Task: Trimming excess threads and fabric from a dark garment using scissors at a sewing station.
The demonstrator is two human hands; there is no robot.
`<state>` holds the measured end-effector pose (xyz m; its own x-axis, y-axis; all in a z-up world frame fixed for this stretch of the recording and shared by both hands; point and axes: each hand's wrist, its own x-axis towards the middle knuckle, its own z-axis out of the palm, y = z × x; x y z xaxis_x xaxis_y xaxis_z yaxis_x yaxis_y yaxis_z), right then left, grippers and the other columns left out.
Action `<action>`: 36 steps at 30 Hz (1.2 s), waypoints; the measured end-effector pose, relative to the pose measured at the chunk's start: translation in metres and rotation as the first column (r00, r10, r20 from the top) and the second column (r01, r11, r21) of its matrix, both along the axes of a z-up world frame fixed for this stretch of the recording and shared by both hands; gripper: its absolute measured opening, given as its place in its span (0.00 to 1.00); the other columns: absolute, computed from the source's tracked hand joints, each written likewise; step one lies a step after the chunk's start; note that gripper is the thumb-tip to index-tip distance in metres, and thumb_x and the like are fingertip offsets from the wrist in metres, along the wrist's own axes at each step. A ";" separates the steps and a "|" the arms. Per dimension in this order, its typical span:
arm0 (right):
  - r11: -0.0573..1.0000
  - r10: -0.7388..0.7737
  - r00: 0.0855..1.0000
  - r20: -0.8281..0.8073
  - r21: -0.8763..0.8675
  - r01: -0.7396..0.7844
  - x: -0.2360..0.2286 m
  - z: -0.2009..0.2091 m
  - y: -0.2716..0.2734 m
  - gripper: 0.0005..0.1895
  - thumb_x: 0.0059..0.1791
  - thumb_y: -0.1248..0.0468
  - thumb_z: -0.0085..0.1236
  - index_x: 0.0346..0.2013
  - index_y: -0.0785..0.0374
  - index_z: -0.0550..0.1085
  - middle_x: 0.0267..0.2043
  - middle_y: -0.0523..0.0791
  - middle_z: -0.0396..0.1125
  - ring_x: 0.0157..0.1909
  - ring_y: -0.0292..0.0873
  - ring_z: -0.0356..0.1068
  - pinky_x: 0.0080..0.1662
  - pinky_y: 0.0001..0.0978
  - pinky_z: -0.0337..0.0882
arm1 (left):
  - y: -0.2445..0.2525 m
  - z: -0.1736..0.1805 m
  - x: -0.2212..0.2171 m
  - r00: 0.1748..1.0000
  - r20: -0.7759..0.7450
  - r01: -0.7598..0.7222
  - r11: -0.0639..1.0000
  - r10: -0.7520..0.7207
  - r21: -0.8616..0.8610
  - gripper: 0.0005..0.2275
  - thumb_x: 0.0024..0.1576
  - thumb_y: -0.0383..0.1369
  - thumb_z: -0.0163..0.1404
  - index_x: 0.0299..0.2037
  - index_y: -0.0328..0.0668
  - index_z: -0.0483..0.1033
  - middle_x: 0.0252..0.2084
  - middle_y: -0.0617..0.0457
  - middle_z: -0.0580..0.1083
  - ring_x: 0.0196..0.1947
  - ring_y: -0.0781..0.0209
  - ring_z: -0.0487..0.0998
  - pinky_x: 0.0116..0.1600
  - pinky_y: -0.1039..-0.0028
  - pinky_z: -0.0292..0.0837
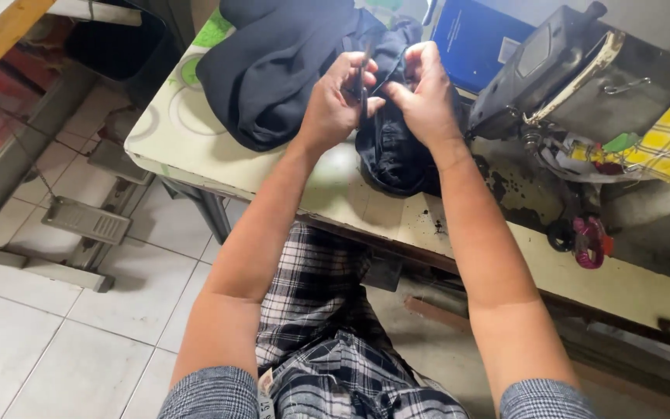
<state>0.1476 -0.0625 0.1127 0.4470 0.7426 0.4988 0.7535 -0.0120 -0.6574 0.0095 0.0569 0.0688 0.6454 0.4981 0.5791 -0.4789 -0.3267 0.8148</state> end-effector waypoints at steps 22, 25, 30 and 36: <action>0.904 0.396 0.859 -0.324 0.301 -0.303 -0.023 -0.022 -0.017 0.10 0.59 0.71 0.44 0.40 0.51 0.65 0.38 0.35 0.56 0.39 0.31 0.53 0.46 0.21 0.58 | -0.001 -0.003 -0.001 0.987 0.020 0.132 0.727 -0.161 -0.674 0.13 0.51 0.19 0.60 0.35 0.51 0.72 0.27 0.61 0.69 0.24 0.68 0.76 0.23 0.77 0.73; 0.915 0.374 0.871 -0.319 0.283 -0.288 -0.023 -0.019 -0.018 0.10 0.59 0.70 0.44 0.37 0.53 0.68 0.38 0.34 0.60 0.38 0.30 0.56 0.46 0.21 0.62 | -0.003 -0.002 -0.002 0.988 0.021 0.128 0.721 -0.155 -0.681 0.13 0.50 0.21 0.61 0.35 0.51 0.71 0.29 0.62 0.69 0.25 0.68 0.78 0.24 0.76 0.75; 0.921 0.371 0.858 -0.356 0.262 -0.289 -0.023 -0.019 -0.021 0.13 0.48 0.68 0.61 0.47 0.57 0.73 0.49 0.39 0.68 0.50 0.31 0.67 0.55 0.22 0.69 | -0.006 0.001 -0.006 0.992 0.035 0.115 0.759 -0.121 -0.641 0.13 0.51 0.22 0.62 0.35 0.51 0.72 0.29 0.62 0.69 0.24 0.70 0.75 0.23 0.80 0.69; 0.926 0.354 0.878 -0.322 0.254 -0.280 -0.019 -0.025 -0.018 0.15 0.48 0.72 0.63 0.49 0.59 0.74 0.51 0.41 0.70 0.56 0.35 0.68 0.61 0.25 0.69 | -0.007 -0.003 -0.016 0.994 0.015 -0.093 0.924 0.106 -0.371 0.12 0.54 0.22 0.61 0.39 0.48 0.70 0.26 0.54 0.73 0.26 0.66 0.79 0.40 0.80 0.76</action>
